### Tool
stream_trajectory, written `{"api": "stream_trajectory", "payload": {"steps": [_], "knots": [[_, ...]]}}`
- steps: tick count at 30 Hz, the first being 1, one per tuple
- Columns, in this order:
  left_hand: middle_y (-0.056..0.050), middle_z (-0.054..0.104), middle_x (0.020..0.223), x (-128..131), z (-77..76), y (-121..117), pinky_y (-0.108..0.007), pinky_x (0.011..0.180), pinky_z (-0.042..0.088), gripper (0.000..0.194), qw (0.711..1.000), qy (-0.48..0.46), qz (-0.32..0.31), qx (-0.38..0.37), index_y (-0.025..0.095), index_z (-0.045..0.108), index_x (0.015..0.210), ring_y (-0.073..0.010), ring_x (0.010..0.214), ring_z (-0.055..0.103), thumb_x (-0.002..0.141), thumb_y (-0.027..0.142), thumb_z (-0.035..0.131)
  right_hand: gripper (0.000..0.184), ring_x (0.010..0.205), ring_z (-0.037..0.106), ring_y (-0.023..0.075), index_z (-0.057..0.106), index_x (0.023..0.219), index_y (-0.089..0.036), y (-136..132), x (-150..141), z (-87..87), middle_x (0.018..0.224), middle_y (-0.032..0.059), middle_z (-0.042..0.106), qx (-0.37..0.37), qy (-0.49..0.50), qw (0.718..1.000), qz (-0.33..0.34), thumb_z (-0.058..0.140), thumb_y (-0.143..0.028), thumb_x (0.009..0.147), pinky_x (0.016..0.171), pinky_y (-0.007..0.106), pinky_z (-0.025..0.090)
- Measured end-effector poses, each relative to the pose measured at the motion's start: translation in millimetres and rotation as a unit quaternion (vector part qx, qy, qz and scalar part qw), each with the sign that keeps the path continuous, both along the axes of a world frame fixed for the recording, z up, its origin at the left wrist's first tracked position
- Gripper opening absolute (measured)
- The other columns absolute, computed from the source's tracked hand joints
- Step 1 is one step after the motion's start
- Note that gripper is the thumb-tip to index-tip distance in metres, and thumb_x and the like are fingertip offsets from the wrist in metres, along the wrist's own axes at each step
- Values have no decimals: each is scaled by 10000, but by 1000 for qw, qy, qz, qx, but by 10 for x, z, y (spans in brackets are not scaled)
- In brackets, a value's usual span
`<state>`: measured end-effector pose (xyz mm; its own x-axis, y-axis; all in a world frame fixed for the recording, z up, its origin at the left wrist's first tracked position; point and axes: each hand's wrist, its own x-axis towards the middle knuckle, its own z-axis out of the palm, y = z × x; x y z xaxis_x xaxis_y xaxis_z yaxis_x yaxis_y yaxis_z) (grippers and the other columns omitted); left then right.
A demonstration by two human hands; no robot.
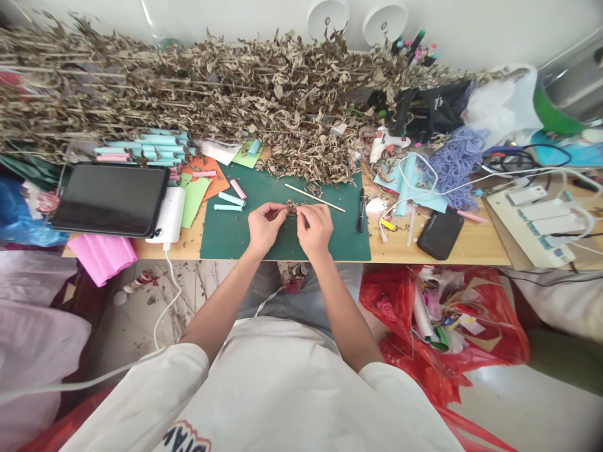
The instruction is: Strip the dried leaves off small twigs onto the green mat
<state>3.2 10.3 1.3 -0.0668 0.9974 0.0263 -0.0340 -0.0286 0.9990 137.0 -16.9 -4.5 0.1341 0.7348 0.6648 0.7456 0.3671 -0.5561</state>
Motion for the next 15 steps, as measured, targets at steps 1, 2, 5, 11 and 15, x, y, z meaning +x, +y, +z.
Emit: {"api": "stream_trajectory", "payload": {"steps": [1,2,5,11,15], "knots": [[-50,741,827,-2,2,-3,-303,777,567,178,1000,-5,-2,1,151,731,831,-164,770,690,717,283,765,177,851,595,215,701,916,-213,17,3,-13,892,62,741,-7,6,1000,-5,527,-212,951,801,384,515],[-53,741,839,-6,3,-6,-311,793,568,191,1000,-7,-4,3,152,735,845,-168,784,691,720,290,771,181,841,596,213,704,913,-215,33,6,-26,880,58,742,-15,12,1000,-7,528,-218,955,796,378,517],[-63,732,900,-24,4,-11,-313,815,565,195,999,0,-13,30,161,745,866,-173,838,685,747,313,768,201,834,602,205,715,905,-225,68,16,-47,883,48,748,-35,23,999,0,523,-221,964,791,363,523],[-68,695,977,-52,-11,-12,-288,807,554,138,996,19,-26,78,188,765,878,-173,916,666,792,292,736,238,911,607,219,730,968,-221,66,28,-7,947,67,732,-41,22,999,-8,494,-192,968,842,386,525],[-61,709,945,-54,-24,-7,-289,808,545,132,997,17,-33,67,188,764,889,-166,878,670,792,271,731,214,939,610,230,717,1048,-231,33,18,31,961,71,724,-45,16,999,-1,523,-230,958,877,417,522]]}}
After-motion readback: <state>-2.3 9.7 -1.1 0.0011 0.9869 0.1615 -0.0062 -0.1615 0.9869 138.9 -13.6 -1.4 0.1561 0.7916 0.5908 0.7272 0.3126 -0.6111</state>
